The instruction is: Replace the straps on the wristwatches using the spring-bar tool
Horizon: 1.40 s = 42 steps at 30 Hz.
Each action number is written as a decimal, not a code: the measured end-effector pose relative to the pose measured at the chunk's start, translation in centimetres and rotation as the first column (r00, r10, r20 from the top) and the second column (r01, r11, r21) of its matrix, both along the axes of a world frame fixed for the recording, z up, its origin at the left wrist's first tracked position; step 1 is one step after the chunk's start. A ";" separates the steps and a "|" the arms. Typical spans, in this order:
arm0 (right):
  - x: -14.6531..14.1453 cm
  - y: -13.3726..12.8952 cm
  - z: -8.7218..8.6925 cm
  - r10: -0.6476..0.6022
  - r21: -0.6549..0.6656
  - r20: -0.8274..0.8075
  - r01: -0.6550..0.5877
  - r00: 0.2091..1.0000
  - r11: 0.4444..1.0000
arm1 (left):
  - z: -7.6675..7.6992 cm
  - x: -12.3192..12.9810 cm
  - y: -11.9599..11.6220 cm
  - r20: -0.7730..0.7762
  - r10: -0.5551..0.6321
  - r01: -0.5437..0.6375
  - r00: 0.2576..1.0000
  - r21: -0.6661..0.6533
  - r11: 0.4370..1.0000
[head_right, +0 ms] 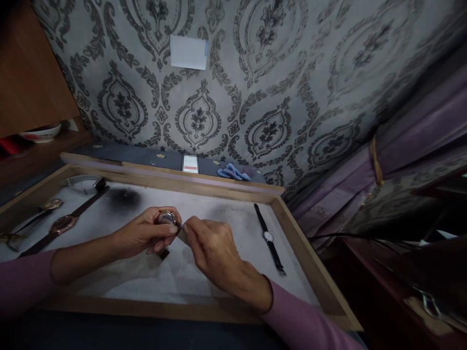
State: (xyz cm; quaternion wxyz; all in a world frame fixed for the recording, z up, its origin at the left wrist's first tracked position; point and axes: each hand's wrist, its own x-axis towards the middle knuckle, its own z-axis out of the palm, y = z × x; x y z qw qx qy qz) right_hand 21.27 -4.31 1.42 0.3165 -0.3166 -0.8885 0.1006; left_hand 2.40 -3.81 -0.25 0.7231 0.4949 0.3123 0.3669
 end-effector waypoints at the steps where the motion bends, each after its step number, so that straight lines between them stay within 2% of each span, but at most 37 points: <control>1: 0.0 0.0 0.0 0.000 -0.001 -0.001 0.000 1.000 1.000 | 0.0 0.0 0.0 0.000 0.001 -0.001 1.000 -0.003 1.000; 8: 0.0 0.0 -0.1 -0.006 -0.008 0.025 0.006 1.000 1.000 | 0.3 0.0 0.0 -0.011 0.010 -0.010 1.000 0.007 1.000; 17: 0.2 -0.2 -0.2 -0.019 0.102 0.033 0.016 0.999 0.995 | 0.2 -0.1 0.0 -0.004 -0.009 0.009 1.000 0.021 1.000; 42: 0.2 -0.1 -0.2 -0.001 0.126 0.031 -0.003 1.000 0.992 | -0.2 -0.2 0.0 -0.006 -0.028 0.028 1.000 0.041 0.999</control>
